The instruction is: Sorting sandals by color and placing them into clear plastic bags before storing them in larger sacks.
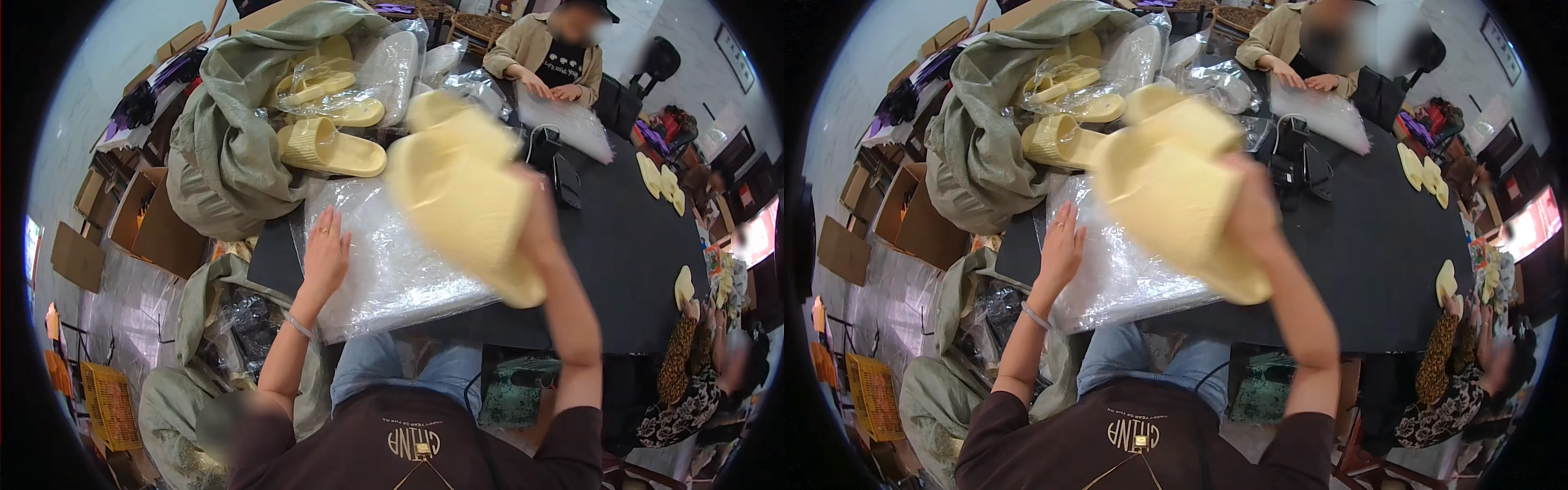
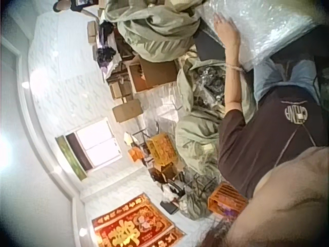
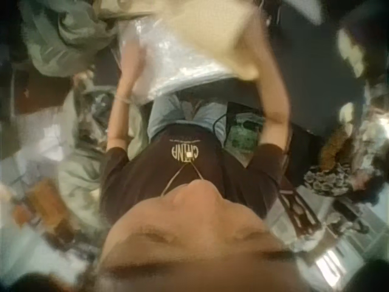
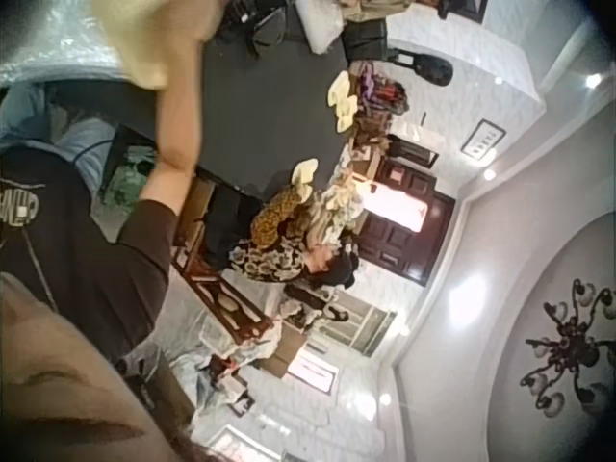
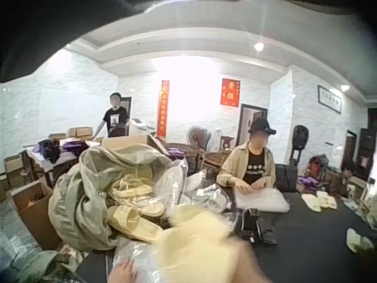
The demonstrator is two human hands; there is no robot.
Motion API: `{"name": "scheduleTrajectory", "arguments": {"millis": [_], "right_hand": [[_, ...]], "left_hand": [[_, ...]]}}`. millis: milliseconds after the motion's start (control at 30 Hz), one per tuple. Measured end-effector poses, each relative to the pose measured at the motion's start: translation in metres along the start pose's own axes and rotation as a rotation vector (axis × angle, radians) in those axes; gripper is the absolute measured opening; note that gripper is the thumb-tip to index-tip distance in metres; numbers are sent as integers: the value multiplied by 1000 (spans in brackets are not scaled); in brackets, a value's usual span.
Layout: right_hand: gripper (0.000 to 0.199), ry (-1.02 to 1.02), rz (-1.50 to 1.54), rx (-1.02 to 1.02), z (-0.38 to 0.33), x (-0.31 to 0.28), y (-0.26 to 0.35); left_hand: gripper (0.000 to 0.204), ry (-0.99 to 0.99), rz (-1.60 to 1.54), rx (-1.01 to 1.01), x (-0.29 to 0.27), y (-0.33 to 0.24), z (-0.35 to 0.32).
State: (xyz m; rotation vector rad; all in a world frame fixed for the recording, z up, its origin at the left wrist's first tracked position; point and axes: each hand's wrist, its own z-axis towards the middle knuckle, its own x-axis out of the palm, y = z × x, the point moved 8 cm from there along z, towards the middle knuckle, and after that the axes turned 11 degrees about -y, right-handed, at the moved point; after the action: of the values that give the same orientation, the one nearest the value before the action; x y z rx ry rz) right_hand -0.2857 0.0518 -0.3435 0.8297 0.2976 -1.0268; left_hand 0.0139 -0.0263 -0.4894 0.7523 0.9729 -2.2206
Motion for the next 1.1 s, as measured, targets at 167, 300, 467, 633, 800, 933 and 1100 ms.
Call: {"name": "scheduleTrajectory", "arguments": {"millis": [167,300,467,633,800,933,1100], "right_hand": [[24,279,70,-80,-65,192,106],[19,116,117,141,-99,187,26],[15,-29,-356,233,-84,126,-46],[23,-57,-487,409,-78,111,-100],[28,-84,-475,311,-83,117,-102],[27,-125,-403,325,-84,116,-99],[24,-182,-306,385,-88,114,-97]], "left_hand": [[56,-2,-972,-343,62,82,-53],[70,142,386,12,32,28,-24],[76,108,294,-90,25,20,-21],[74,144,310,-85,30,22,-14],[67,-9,142,-28,17,20,53],[64,37,251,218,41,46,59],[72,61,413,-91,50,88,47]]}}
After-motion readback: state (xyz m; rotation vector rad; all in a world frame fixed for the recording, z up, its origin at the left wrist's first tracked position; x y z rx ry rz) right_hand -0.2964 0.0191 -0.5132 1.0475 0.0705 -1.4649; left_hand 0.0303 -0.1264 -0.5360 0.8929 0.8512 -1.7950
